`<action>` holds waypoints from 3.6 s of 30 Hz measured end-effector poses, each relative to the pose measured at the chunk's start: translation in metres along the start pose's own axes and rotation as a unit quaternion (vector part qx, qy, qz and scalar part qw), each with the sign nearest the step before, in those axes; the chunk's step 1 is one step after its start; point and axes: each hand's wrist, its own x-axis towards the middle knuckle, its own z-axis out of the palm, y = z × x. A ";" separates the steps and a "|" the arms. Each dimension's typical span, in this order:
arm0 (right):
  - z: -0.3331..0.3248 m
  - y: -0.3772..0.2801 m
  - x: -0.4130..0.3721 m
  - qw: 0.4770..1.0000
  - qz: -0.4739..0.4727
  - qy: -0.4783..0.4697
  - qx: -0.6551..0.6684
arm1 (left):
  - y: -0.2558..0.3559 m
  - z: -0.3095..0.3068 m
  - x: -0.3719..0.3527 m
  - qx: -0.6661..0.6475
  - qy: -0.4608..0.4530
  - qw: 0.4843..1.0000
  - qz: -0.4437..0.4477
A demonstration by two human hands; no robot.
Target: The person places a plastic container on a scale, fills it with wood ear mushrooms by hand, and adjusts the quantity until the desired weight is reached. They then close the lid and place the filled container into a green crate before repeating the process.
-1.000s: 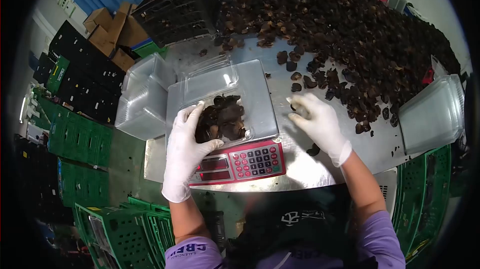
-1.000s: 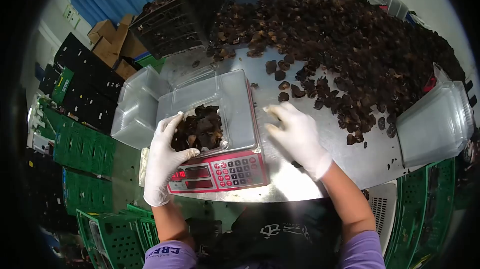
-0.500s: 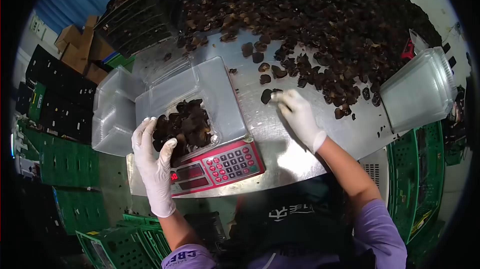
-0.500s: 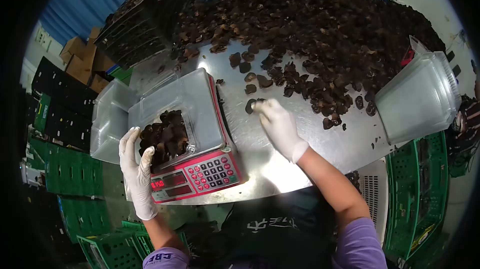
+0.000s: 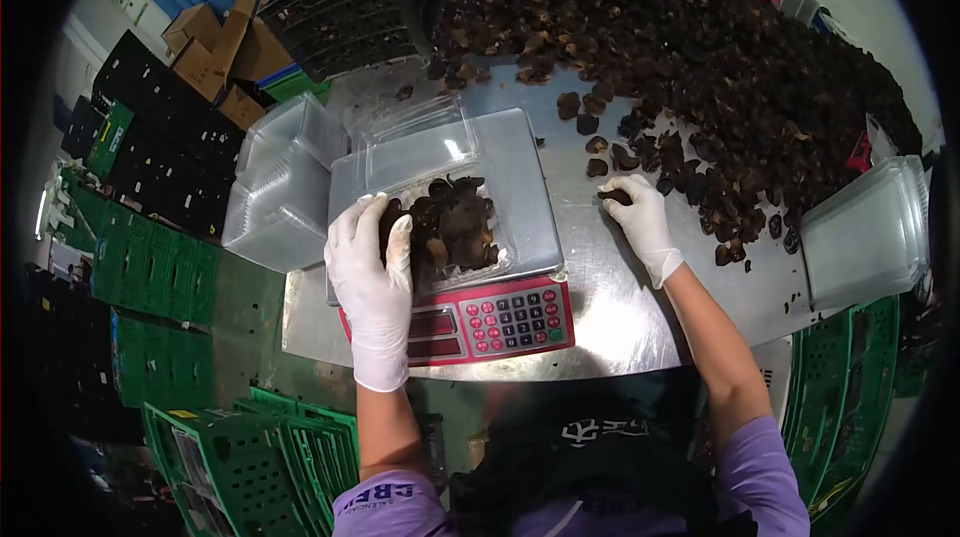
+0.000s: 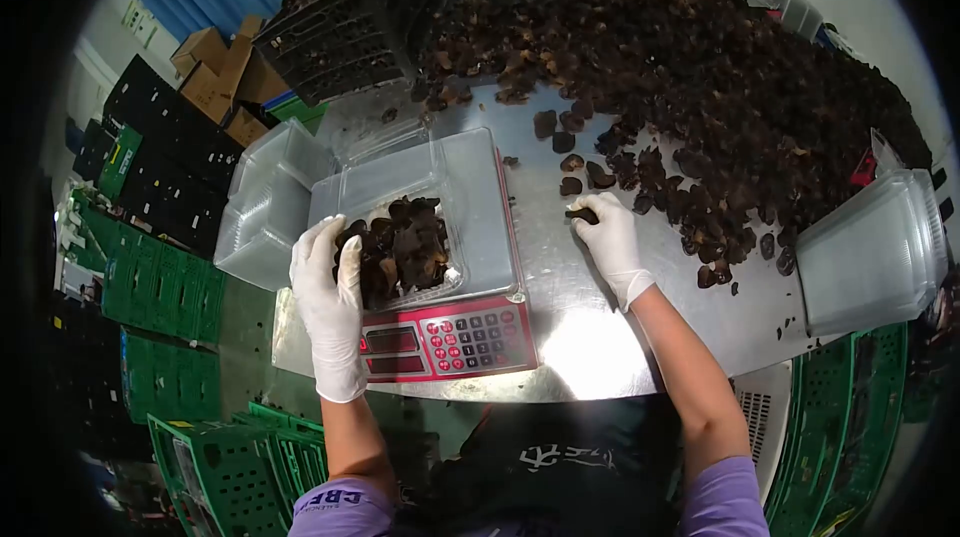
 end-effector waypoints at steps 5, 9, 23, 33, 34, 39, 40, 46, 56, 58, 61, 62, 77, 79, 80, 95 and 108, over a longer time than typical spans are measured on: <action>-0.009 -0.123 0.013 0.984 -0.066 -0.051 0.159 | -0.010 -0.026 -0.018 -0.065 0.048 0.995 -0.061; 0.022 -0.192 0.024 0.955 -0.171 -0.162 0.180 | -0.018 -0.042 -0.028 -0.073 0.059 0.992 -0.089; 0.019 -0.191 0.010 0.960 -0.225 -0.167 0.021 | -0.011 -0.060 -0.034 -0.078 -0.069 0.992 -0.071; -0.059 -0.136 -0.028 0.982 -0.114 -0.118 0.088 | 0.005 -0.044 -0.033 -0.086 -0.025 0.996 -0.021; -0.074 -0.132 -0.031 0.986 -0.100 -0.111 0.073 | 0.008 -0.044 -0.034 -0.131 0.046 0.989 -0.060; -0.136 -0.110 -0.042 0.997 -0.047 -0.060 -0.005 | 0.106 -0.003 -0.061 -0.303 -0.208 0.930 -0.024; -0.147 -0.110 -0.044 0.998 -0.021 -0.050 -0.015 | 0.134 0.019 -0.092 -0.322 -0.243 0.913 0.066; -0.176 -0.098 -0.060 1.000 0.004 -0.017 0.012 | 0.194 0.037 -0.123 -0.400 -0.292 0.816 0.298; -0.142 -0.080 -0.062 0.997 0.023 -0.071 0.017 | 0.155 0.045 -0.107 -0.317 -0.282 0.879 0.219; -0.139 -0.084 -0.061 0.996 0.041 -0.075 0.032 | 0.144 0.043 -0.093 -0.313 -0.231 0.897 0.210; -0.138 -0.077 -0.061 0.997 0.011 -0.071 0.017 | 0.124 0.021 -0.043 -0.193 -0.236 0.938 0.166; -0.136 -0.068 -0.059 0.998 -0.009 -0.067 -0.006 | 0.117 0.007 -0.027 -0.069 -0.336 0.932 0.119; -0.021 -0.006 0.052 0.952 0.009 -0.053 -0.302 | 0.033 0.003 -0.040 -0.013 -0.025 0.992 0.126; -0.011 0.015 0.061 0.944 -0.043 -0.056 -0.323 | 0.037 -0.001 -0.038 -0.026 -0.013 0.993 0.112; -0.009 0.024 0.066 0.937 -0.048 -0.073 -0.338 | 0.037 -0.003 -0.037 -0.026 -0.012 0.993 0.110; 0.017 0.015 0.072 0.960 -0.034 -0.102 -0.260 | -0.004 -0.015 -0.031 0.011 0.082 0.997 -0.004; 0.076 -0.205 0.036 0.893 -0.350 -0.269 -0.089 | -0.026 -0.004 -0.002 -0.206 -0.023 0.970 -0.131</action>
